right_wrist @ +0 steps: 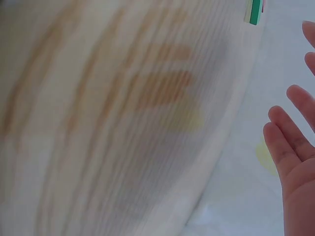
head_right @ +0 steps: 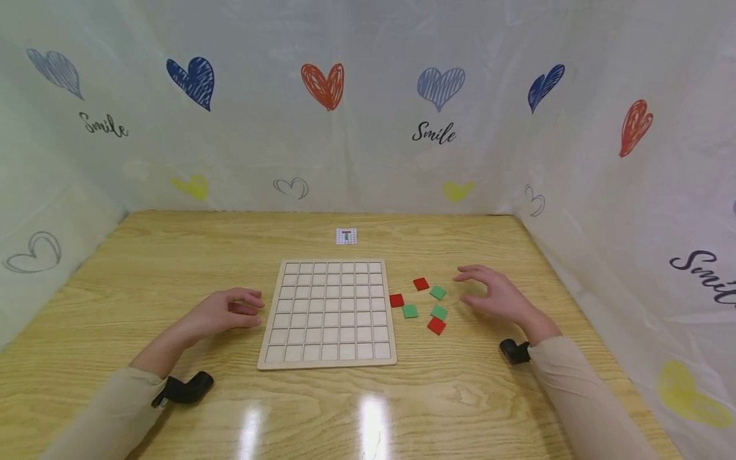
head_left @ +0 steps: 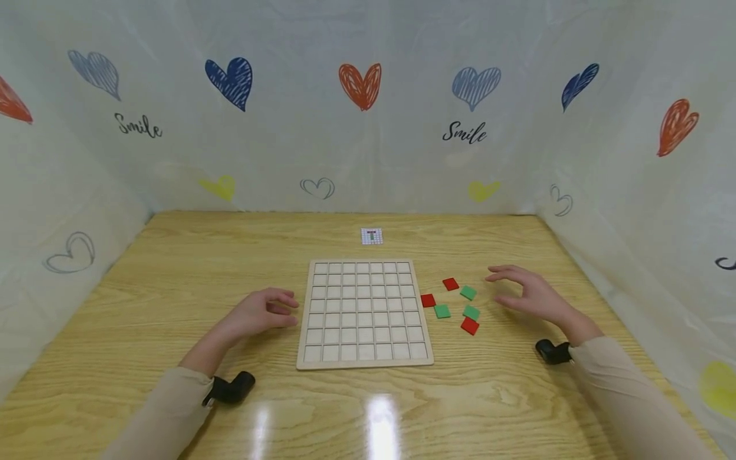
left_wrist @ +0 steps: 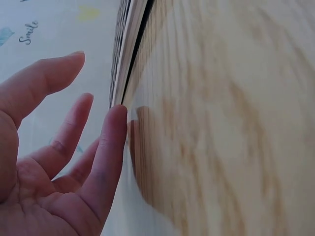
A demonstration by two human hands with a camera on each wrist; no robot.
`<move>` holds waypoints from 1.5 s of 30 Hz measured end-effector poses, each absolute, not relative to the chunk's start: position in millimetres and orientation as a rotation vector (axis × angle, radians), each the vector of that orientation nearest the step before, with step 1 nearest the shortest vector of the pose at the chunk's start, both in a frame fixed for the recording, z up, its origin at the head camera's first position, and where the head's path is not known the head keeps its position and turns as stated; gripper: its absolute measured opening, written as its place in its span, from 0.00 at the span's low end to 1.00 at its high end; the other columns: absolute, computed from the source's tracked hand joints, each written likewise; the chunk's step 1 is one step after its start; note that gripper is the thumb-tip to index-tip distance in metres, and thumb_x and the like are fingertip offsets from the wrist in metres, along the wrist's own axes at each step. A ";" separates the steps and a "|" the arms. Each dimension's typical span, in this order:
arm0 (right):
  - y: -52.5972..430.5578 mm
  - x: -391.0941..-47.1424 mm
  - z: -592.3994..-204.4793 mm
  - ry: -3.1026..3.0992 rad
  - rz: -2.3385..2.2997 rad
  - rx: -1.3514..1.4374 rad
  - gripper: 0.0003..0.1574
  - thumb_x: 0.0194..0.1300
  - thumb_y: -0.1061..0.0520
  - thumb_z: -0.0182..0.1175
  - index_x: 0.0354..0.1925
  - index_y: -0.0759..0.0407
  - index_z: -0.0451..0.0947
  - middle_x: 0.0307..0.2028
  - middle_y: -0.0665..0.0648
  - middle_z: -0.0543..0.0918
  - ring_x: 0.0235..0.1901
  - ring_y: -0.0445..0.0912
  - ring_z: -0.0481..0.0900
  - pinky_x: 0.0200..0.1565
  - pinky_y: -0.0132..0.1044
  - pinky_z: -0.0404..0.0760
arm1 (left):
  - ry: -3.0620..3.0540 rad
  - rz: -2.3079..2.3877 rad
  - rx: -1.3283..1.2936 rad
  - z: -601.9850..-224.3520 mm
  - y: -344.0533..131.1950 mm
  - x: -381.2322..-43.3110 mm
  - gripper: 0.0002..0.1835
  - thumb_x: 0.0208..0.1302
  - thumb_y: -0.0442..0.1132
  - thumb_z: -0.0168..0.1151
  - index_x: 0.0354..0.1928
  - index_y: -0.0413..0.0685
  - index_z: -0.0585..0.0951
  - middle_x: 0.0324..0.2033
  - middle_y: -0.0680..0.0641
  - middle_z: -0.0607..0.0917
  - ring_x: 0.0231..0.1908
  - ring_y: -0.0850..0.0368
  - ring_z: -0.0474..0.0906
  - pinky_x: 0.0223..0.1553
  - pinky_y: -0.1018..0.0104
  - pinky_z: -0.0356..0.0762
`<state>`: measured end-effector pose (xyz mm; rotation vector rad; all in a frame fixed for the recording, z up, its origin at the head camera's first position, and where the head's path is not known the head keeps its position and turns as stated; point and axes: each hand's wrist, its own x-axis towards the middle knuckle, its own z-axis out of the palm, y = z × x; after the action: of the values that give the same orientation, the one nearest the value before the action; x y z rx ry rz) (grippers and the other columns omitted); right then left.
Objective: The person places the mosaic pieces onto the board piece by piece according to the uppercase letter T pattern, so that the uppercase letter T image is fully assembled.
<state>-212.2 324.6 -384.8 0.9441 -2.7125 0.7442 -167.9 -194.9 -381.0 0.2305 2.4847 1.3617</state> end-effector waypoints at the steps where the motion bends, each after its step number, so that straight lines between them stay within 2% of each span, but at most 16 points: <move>1: 323.5 -213.1 -385.1 -2.718 0.748 0.942 0.21 0.52 0.65 0.68 0.47 0.64 0.79 0.53 0.65 0.76 0.53 0.60 0.70 0.52 0.39 0.68 | 2.493 1.356 0.235 -381.3 -193.7 -168.3 0.20 0.54 0.38 0.70 0.46 0.35 0.79 0.60 0.33 0.68 0.48 0.44 0.76 0.47 0.56 0.75; 4: 320.2 -215.6 -385.4 -2.727 0.774 0.943 0.21 0.53 0.64 0.68 0.47 0.63 0.79 0.53 0.64 0.76 0.54 0.60 0.69 0.51 0.44 0.68 | 2.490 1.356 0.261 -382.1 -190.6 -169.5 0.20 0.53 0.38 0.70 0.45 0.35 0.80 0.60 0.33 0.68 0.48 0.44 0.77 0.48 0.56 0.75; 9: 315.4 -220.3 -386.0 -2.734 0.789 0.968 0.20 0.53 0.63 0.68 0.47 0.62 0.79 0.53 0.62 0.77 0.54 0.59 0.71 0.51 0.46 0.69 | 2.446 1.386 0.288 -385.8 -187.9 -172.5 0.19 0.52 0.38 0.71 0.43 0.34 0.80 0.61 0.32 0.66 0.47 0.45 0.77 0.47 0.58 0.76; 16: 308.3 -226.5 -384.2 -2.756 0.815 1.015 0.19 0.53 0.64 0.68 0.45 0.62 0.80 0.51 0.63 0.78 0.52 0.60 0.72 0.50 0.54 0.69 | 2.433 1.372 0.311 -387.3 -184.6 -173.0 0.15 0.51 0.37 0.72 0.39 0.36 0.82 0.61 0.33 0.66 0.46 0.48 0.79 0.49 0.57 0.74; 35: 285.4 -241.1 -377.2 -2.894 0.935 1.023 0.16 0.54 0.64 0.67 0.43 0.62 0.80 0.52 0.64 0.77 0.53 0.60 0.72 0.53 0.56 0.69 | 2.516 1.271 0.285 -385.5 -175.0 -169.8 0.16 0.47 0.34 0.74 0.39 0.36 0.83 0.62 0.34 0.66 0.42 0.50 0.78 0.41 0.63 0.78; 45: 278.0 -248.0 -379.1 -2.878 0.903 1.109 0.17 0.53 0.64 0.68 0.44 0.63 0.80 0.49 0.64 0.79 0.50 0.59 0.75 0.50 0.55 0.72 | 2.549 1.238 0.255 -383.0 -170.4 -168.2 0.16 0.46 0.33 0.74 0.39 0.36 0.82 0.60 0.34 0.68 0.41 0.51 0.79 0.41 0.63 0.78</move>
<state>-248.0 278.0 -379.1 1.1094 -2.8784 0.9029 -168.2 -170.4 -383.0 0.2549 2.5487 1.2376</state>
